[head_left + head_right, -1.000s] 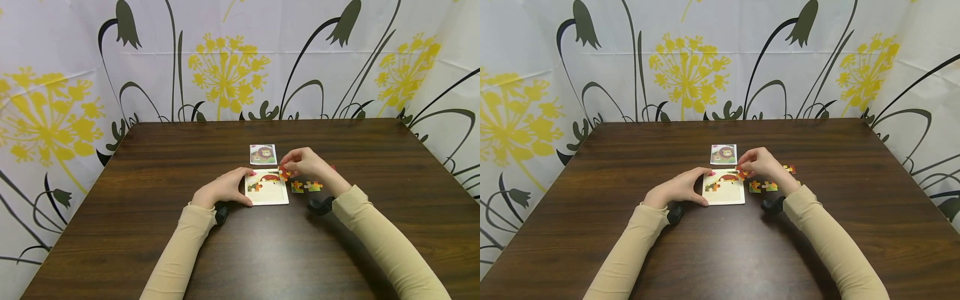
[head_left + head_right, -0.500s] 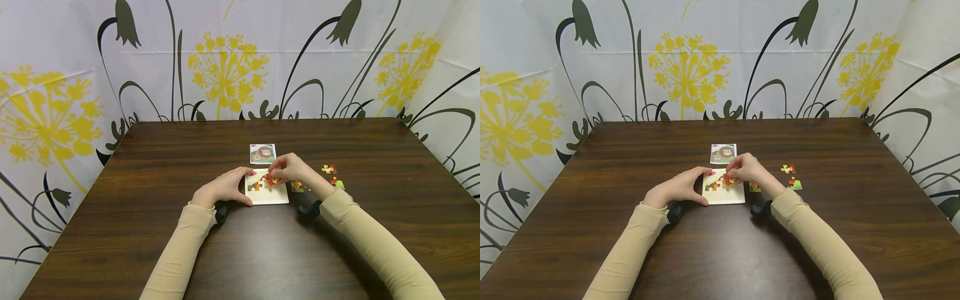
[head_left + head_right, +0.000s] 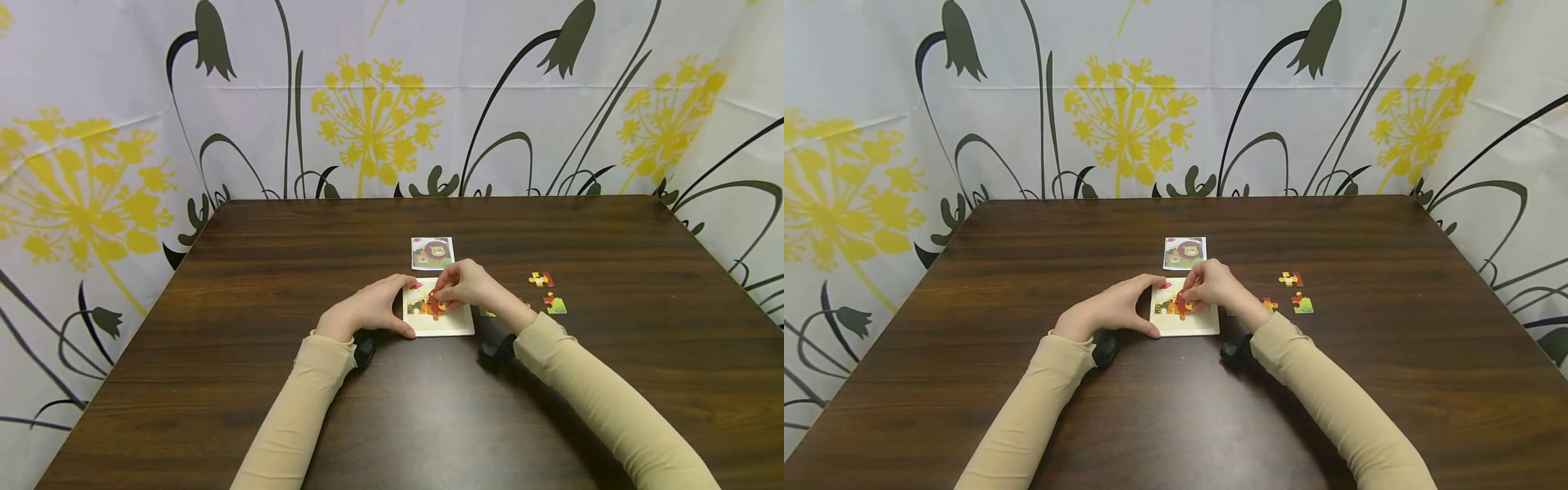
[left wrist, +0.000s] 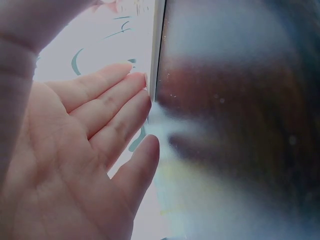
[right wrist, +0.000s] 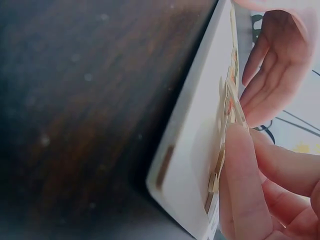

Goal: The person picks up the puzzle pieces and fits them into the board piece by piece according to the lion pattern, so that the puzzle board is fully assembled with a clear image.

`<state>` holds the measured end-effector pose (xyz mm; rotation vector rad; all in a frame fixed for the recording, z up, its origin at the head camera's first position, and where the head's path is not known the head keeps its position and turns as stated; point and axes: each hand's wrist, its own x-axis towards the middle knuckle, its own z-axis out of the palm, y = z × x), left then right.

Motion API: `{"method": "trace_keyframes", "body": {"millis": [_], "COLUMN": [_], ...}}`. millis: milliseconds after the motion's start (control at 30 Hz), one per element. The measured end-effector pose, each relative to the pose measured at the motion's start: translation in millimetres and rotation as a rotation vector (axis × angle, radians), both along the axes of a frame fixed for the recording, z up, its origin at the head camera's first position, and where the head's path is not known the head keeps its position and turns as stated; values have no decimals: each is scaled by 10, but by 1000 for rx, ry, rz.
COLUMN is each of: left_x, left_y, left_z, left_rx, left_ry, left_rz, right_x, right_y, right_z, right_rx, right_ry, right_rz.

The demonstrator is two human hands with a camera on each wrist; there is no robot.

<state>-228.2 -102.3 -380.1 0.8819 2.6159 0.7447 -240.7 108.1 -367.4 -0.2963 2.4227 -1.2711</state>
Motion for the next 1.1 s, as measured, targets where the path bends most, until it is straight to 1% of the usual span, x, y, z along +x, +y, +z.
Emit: {"method": "trace_keyframes", "body": {"millis": [167, 500, 700, 933, 1100], "left_x": [2, 9, 14, 16, 9], "left_y": [-2, 2, 0, -10, -5], "left_z": [5, 21, 28, 30, 18], "left_rx": [3, -3, -5, -6, -2], "left_ry": [-4, 8, -8, 31, 37], "left_rz": [2, 0, 7, -5, -7], "right_x": [-16, -21, -19, 3, 8], "right_y": [-23, -51, -91, -152, -161], "right_z": [1, 7, 9, 26, 23], "right_rx": [35, 101, 129, 172, 199], "right_ry": [12, 72, 97, 128, 142], "right_rz": [3, 15, 24, 5, 8]}}
